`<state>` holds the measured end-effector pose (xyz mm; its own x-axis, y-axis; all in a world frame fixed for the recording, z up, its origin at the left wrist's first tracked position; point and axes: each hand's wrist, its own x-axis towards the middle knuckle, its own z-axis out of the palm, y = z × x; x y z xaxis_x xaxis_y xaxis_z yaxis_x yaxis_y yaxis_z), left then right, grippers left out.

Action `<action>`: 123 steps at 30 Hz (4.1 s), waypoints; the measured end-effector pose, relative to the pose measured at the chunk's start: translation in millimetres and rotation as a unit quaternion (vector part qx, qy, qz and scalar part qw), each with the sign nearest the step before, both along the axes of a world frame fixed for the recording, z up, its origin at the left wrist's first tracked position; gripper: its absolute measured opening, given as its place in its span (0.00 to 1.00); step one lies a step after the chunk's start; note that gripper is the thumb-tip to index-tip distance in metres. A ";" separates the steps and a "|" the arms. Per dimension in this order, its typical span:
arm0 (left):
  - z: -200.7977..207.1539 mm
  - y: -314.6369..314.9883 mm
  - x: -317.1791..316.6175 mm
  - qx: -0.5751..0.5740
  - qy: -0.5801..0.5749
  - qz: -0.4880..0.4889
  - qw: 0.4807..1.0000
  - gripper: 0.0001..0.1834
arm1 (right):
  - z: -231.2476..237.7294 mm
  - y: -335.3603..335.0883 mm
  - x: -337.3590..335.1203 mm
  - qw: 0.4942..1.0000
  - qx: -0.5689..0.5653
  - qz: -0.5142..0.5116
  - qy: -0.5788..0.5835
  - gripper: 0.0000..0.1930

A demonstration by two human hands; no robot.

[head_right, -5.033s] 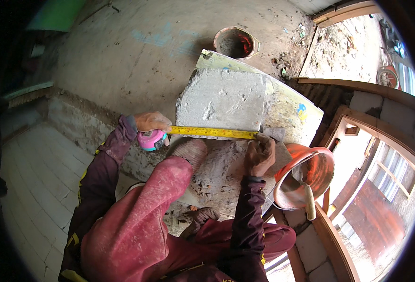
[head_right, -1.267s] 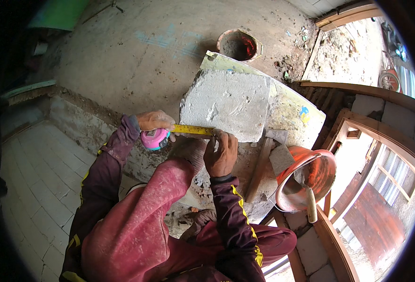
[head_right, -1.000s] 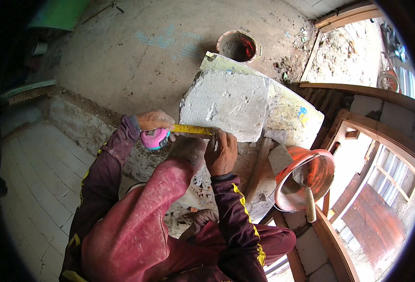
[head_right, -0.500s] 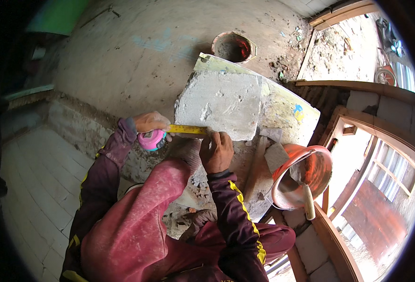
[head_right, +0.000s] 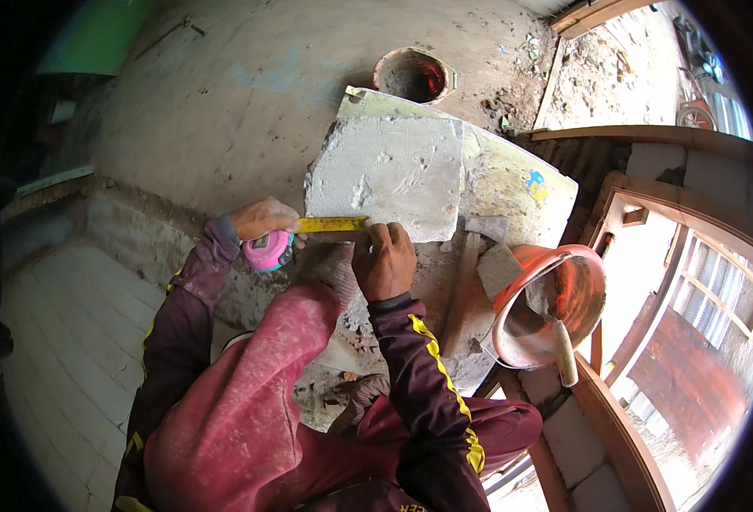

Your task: The person measures a rectangular concrete block with a tape measure, then uses a hand saw to cut it. After sawing, they use a hammer to break the block along the cut line. The person then picks up a piece of wood and places it outside the window frame.

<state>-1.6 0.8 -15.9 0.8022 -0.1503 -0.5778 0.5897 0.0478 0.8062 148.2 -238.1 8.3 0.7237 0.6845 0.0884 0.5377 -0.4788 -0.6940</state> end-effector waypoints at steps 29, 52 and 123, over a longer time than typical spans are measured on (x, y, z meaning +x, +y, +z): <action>74.6 -128.8 41.5 0.071 -0.090 0.027 0.993 0.31 | 36.8 -103.0 -50.4 0.816 0.093 -0.129 0.556 0.30; 5.0 -73.9 38.3 0.490 -0.044 -0.064 0.869 0.79 | 154.4 -458.1 -165.6 0.674 0.147 -0.718 0.094 0.16; 122.6 -198.8 82.2 -0.319 -0.054 -0.158 0.933 0.29 | 227.5 -119.6 72.0 0.886 0.092 -0.025 0.454 0.21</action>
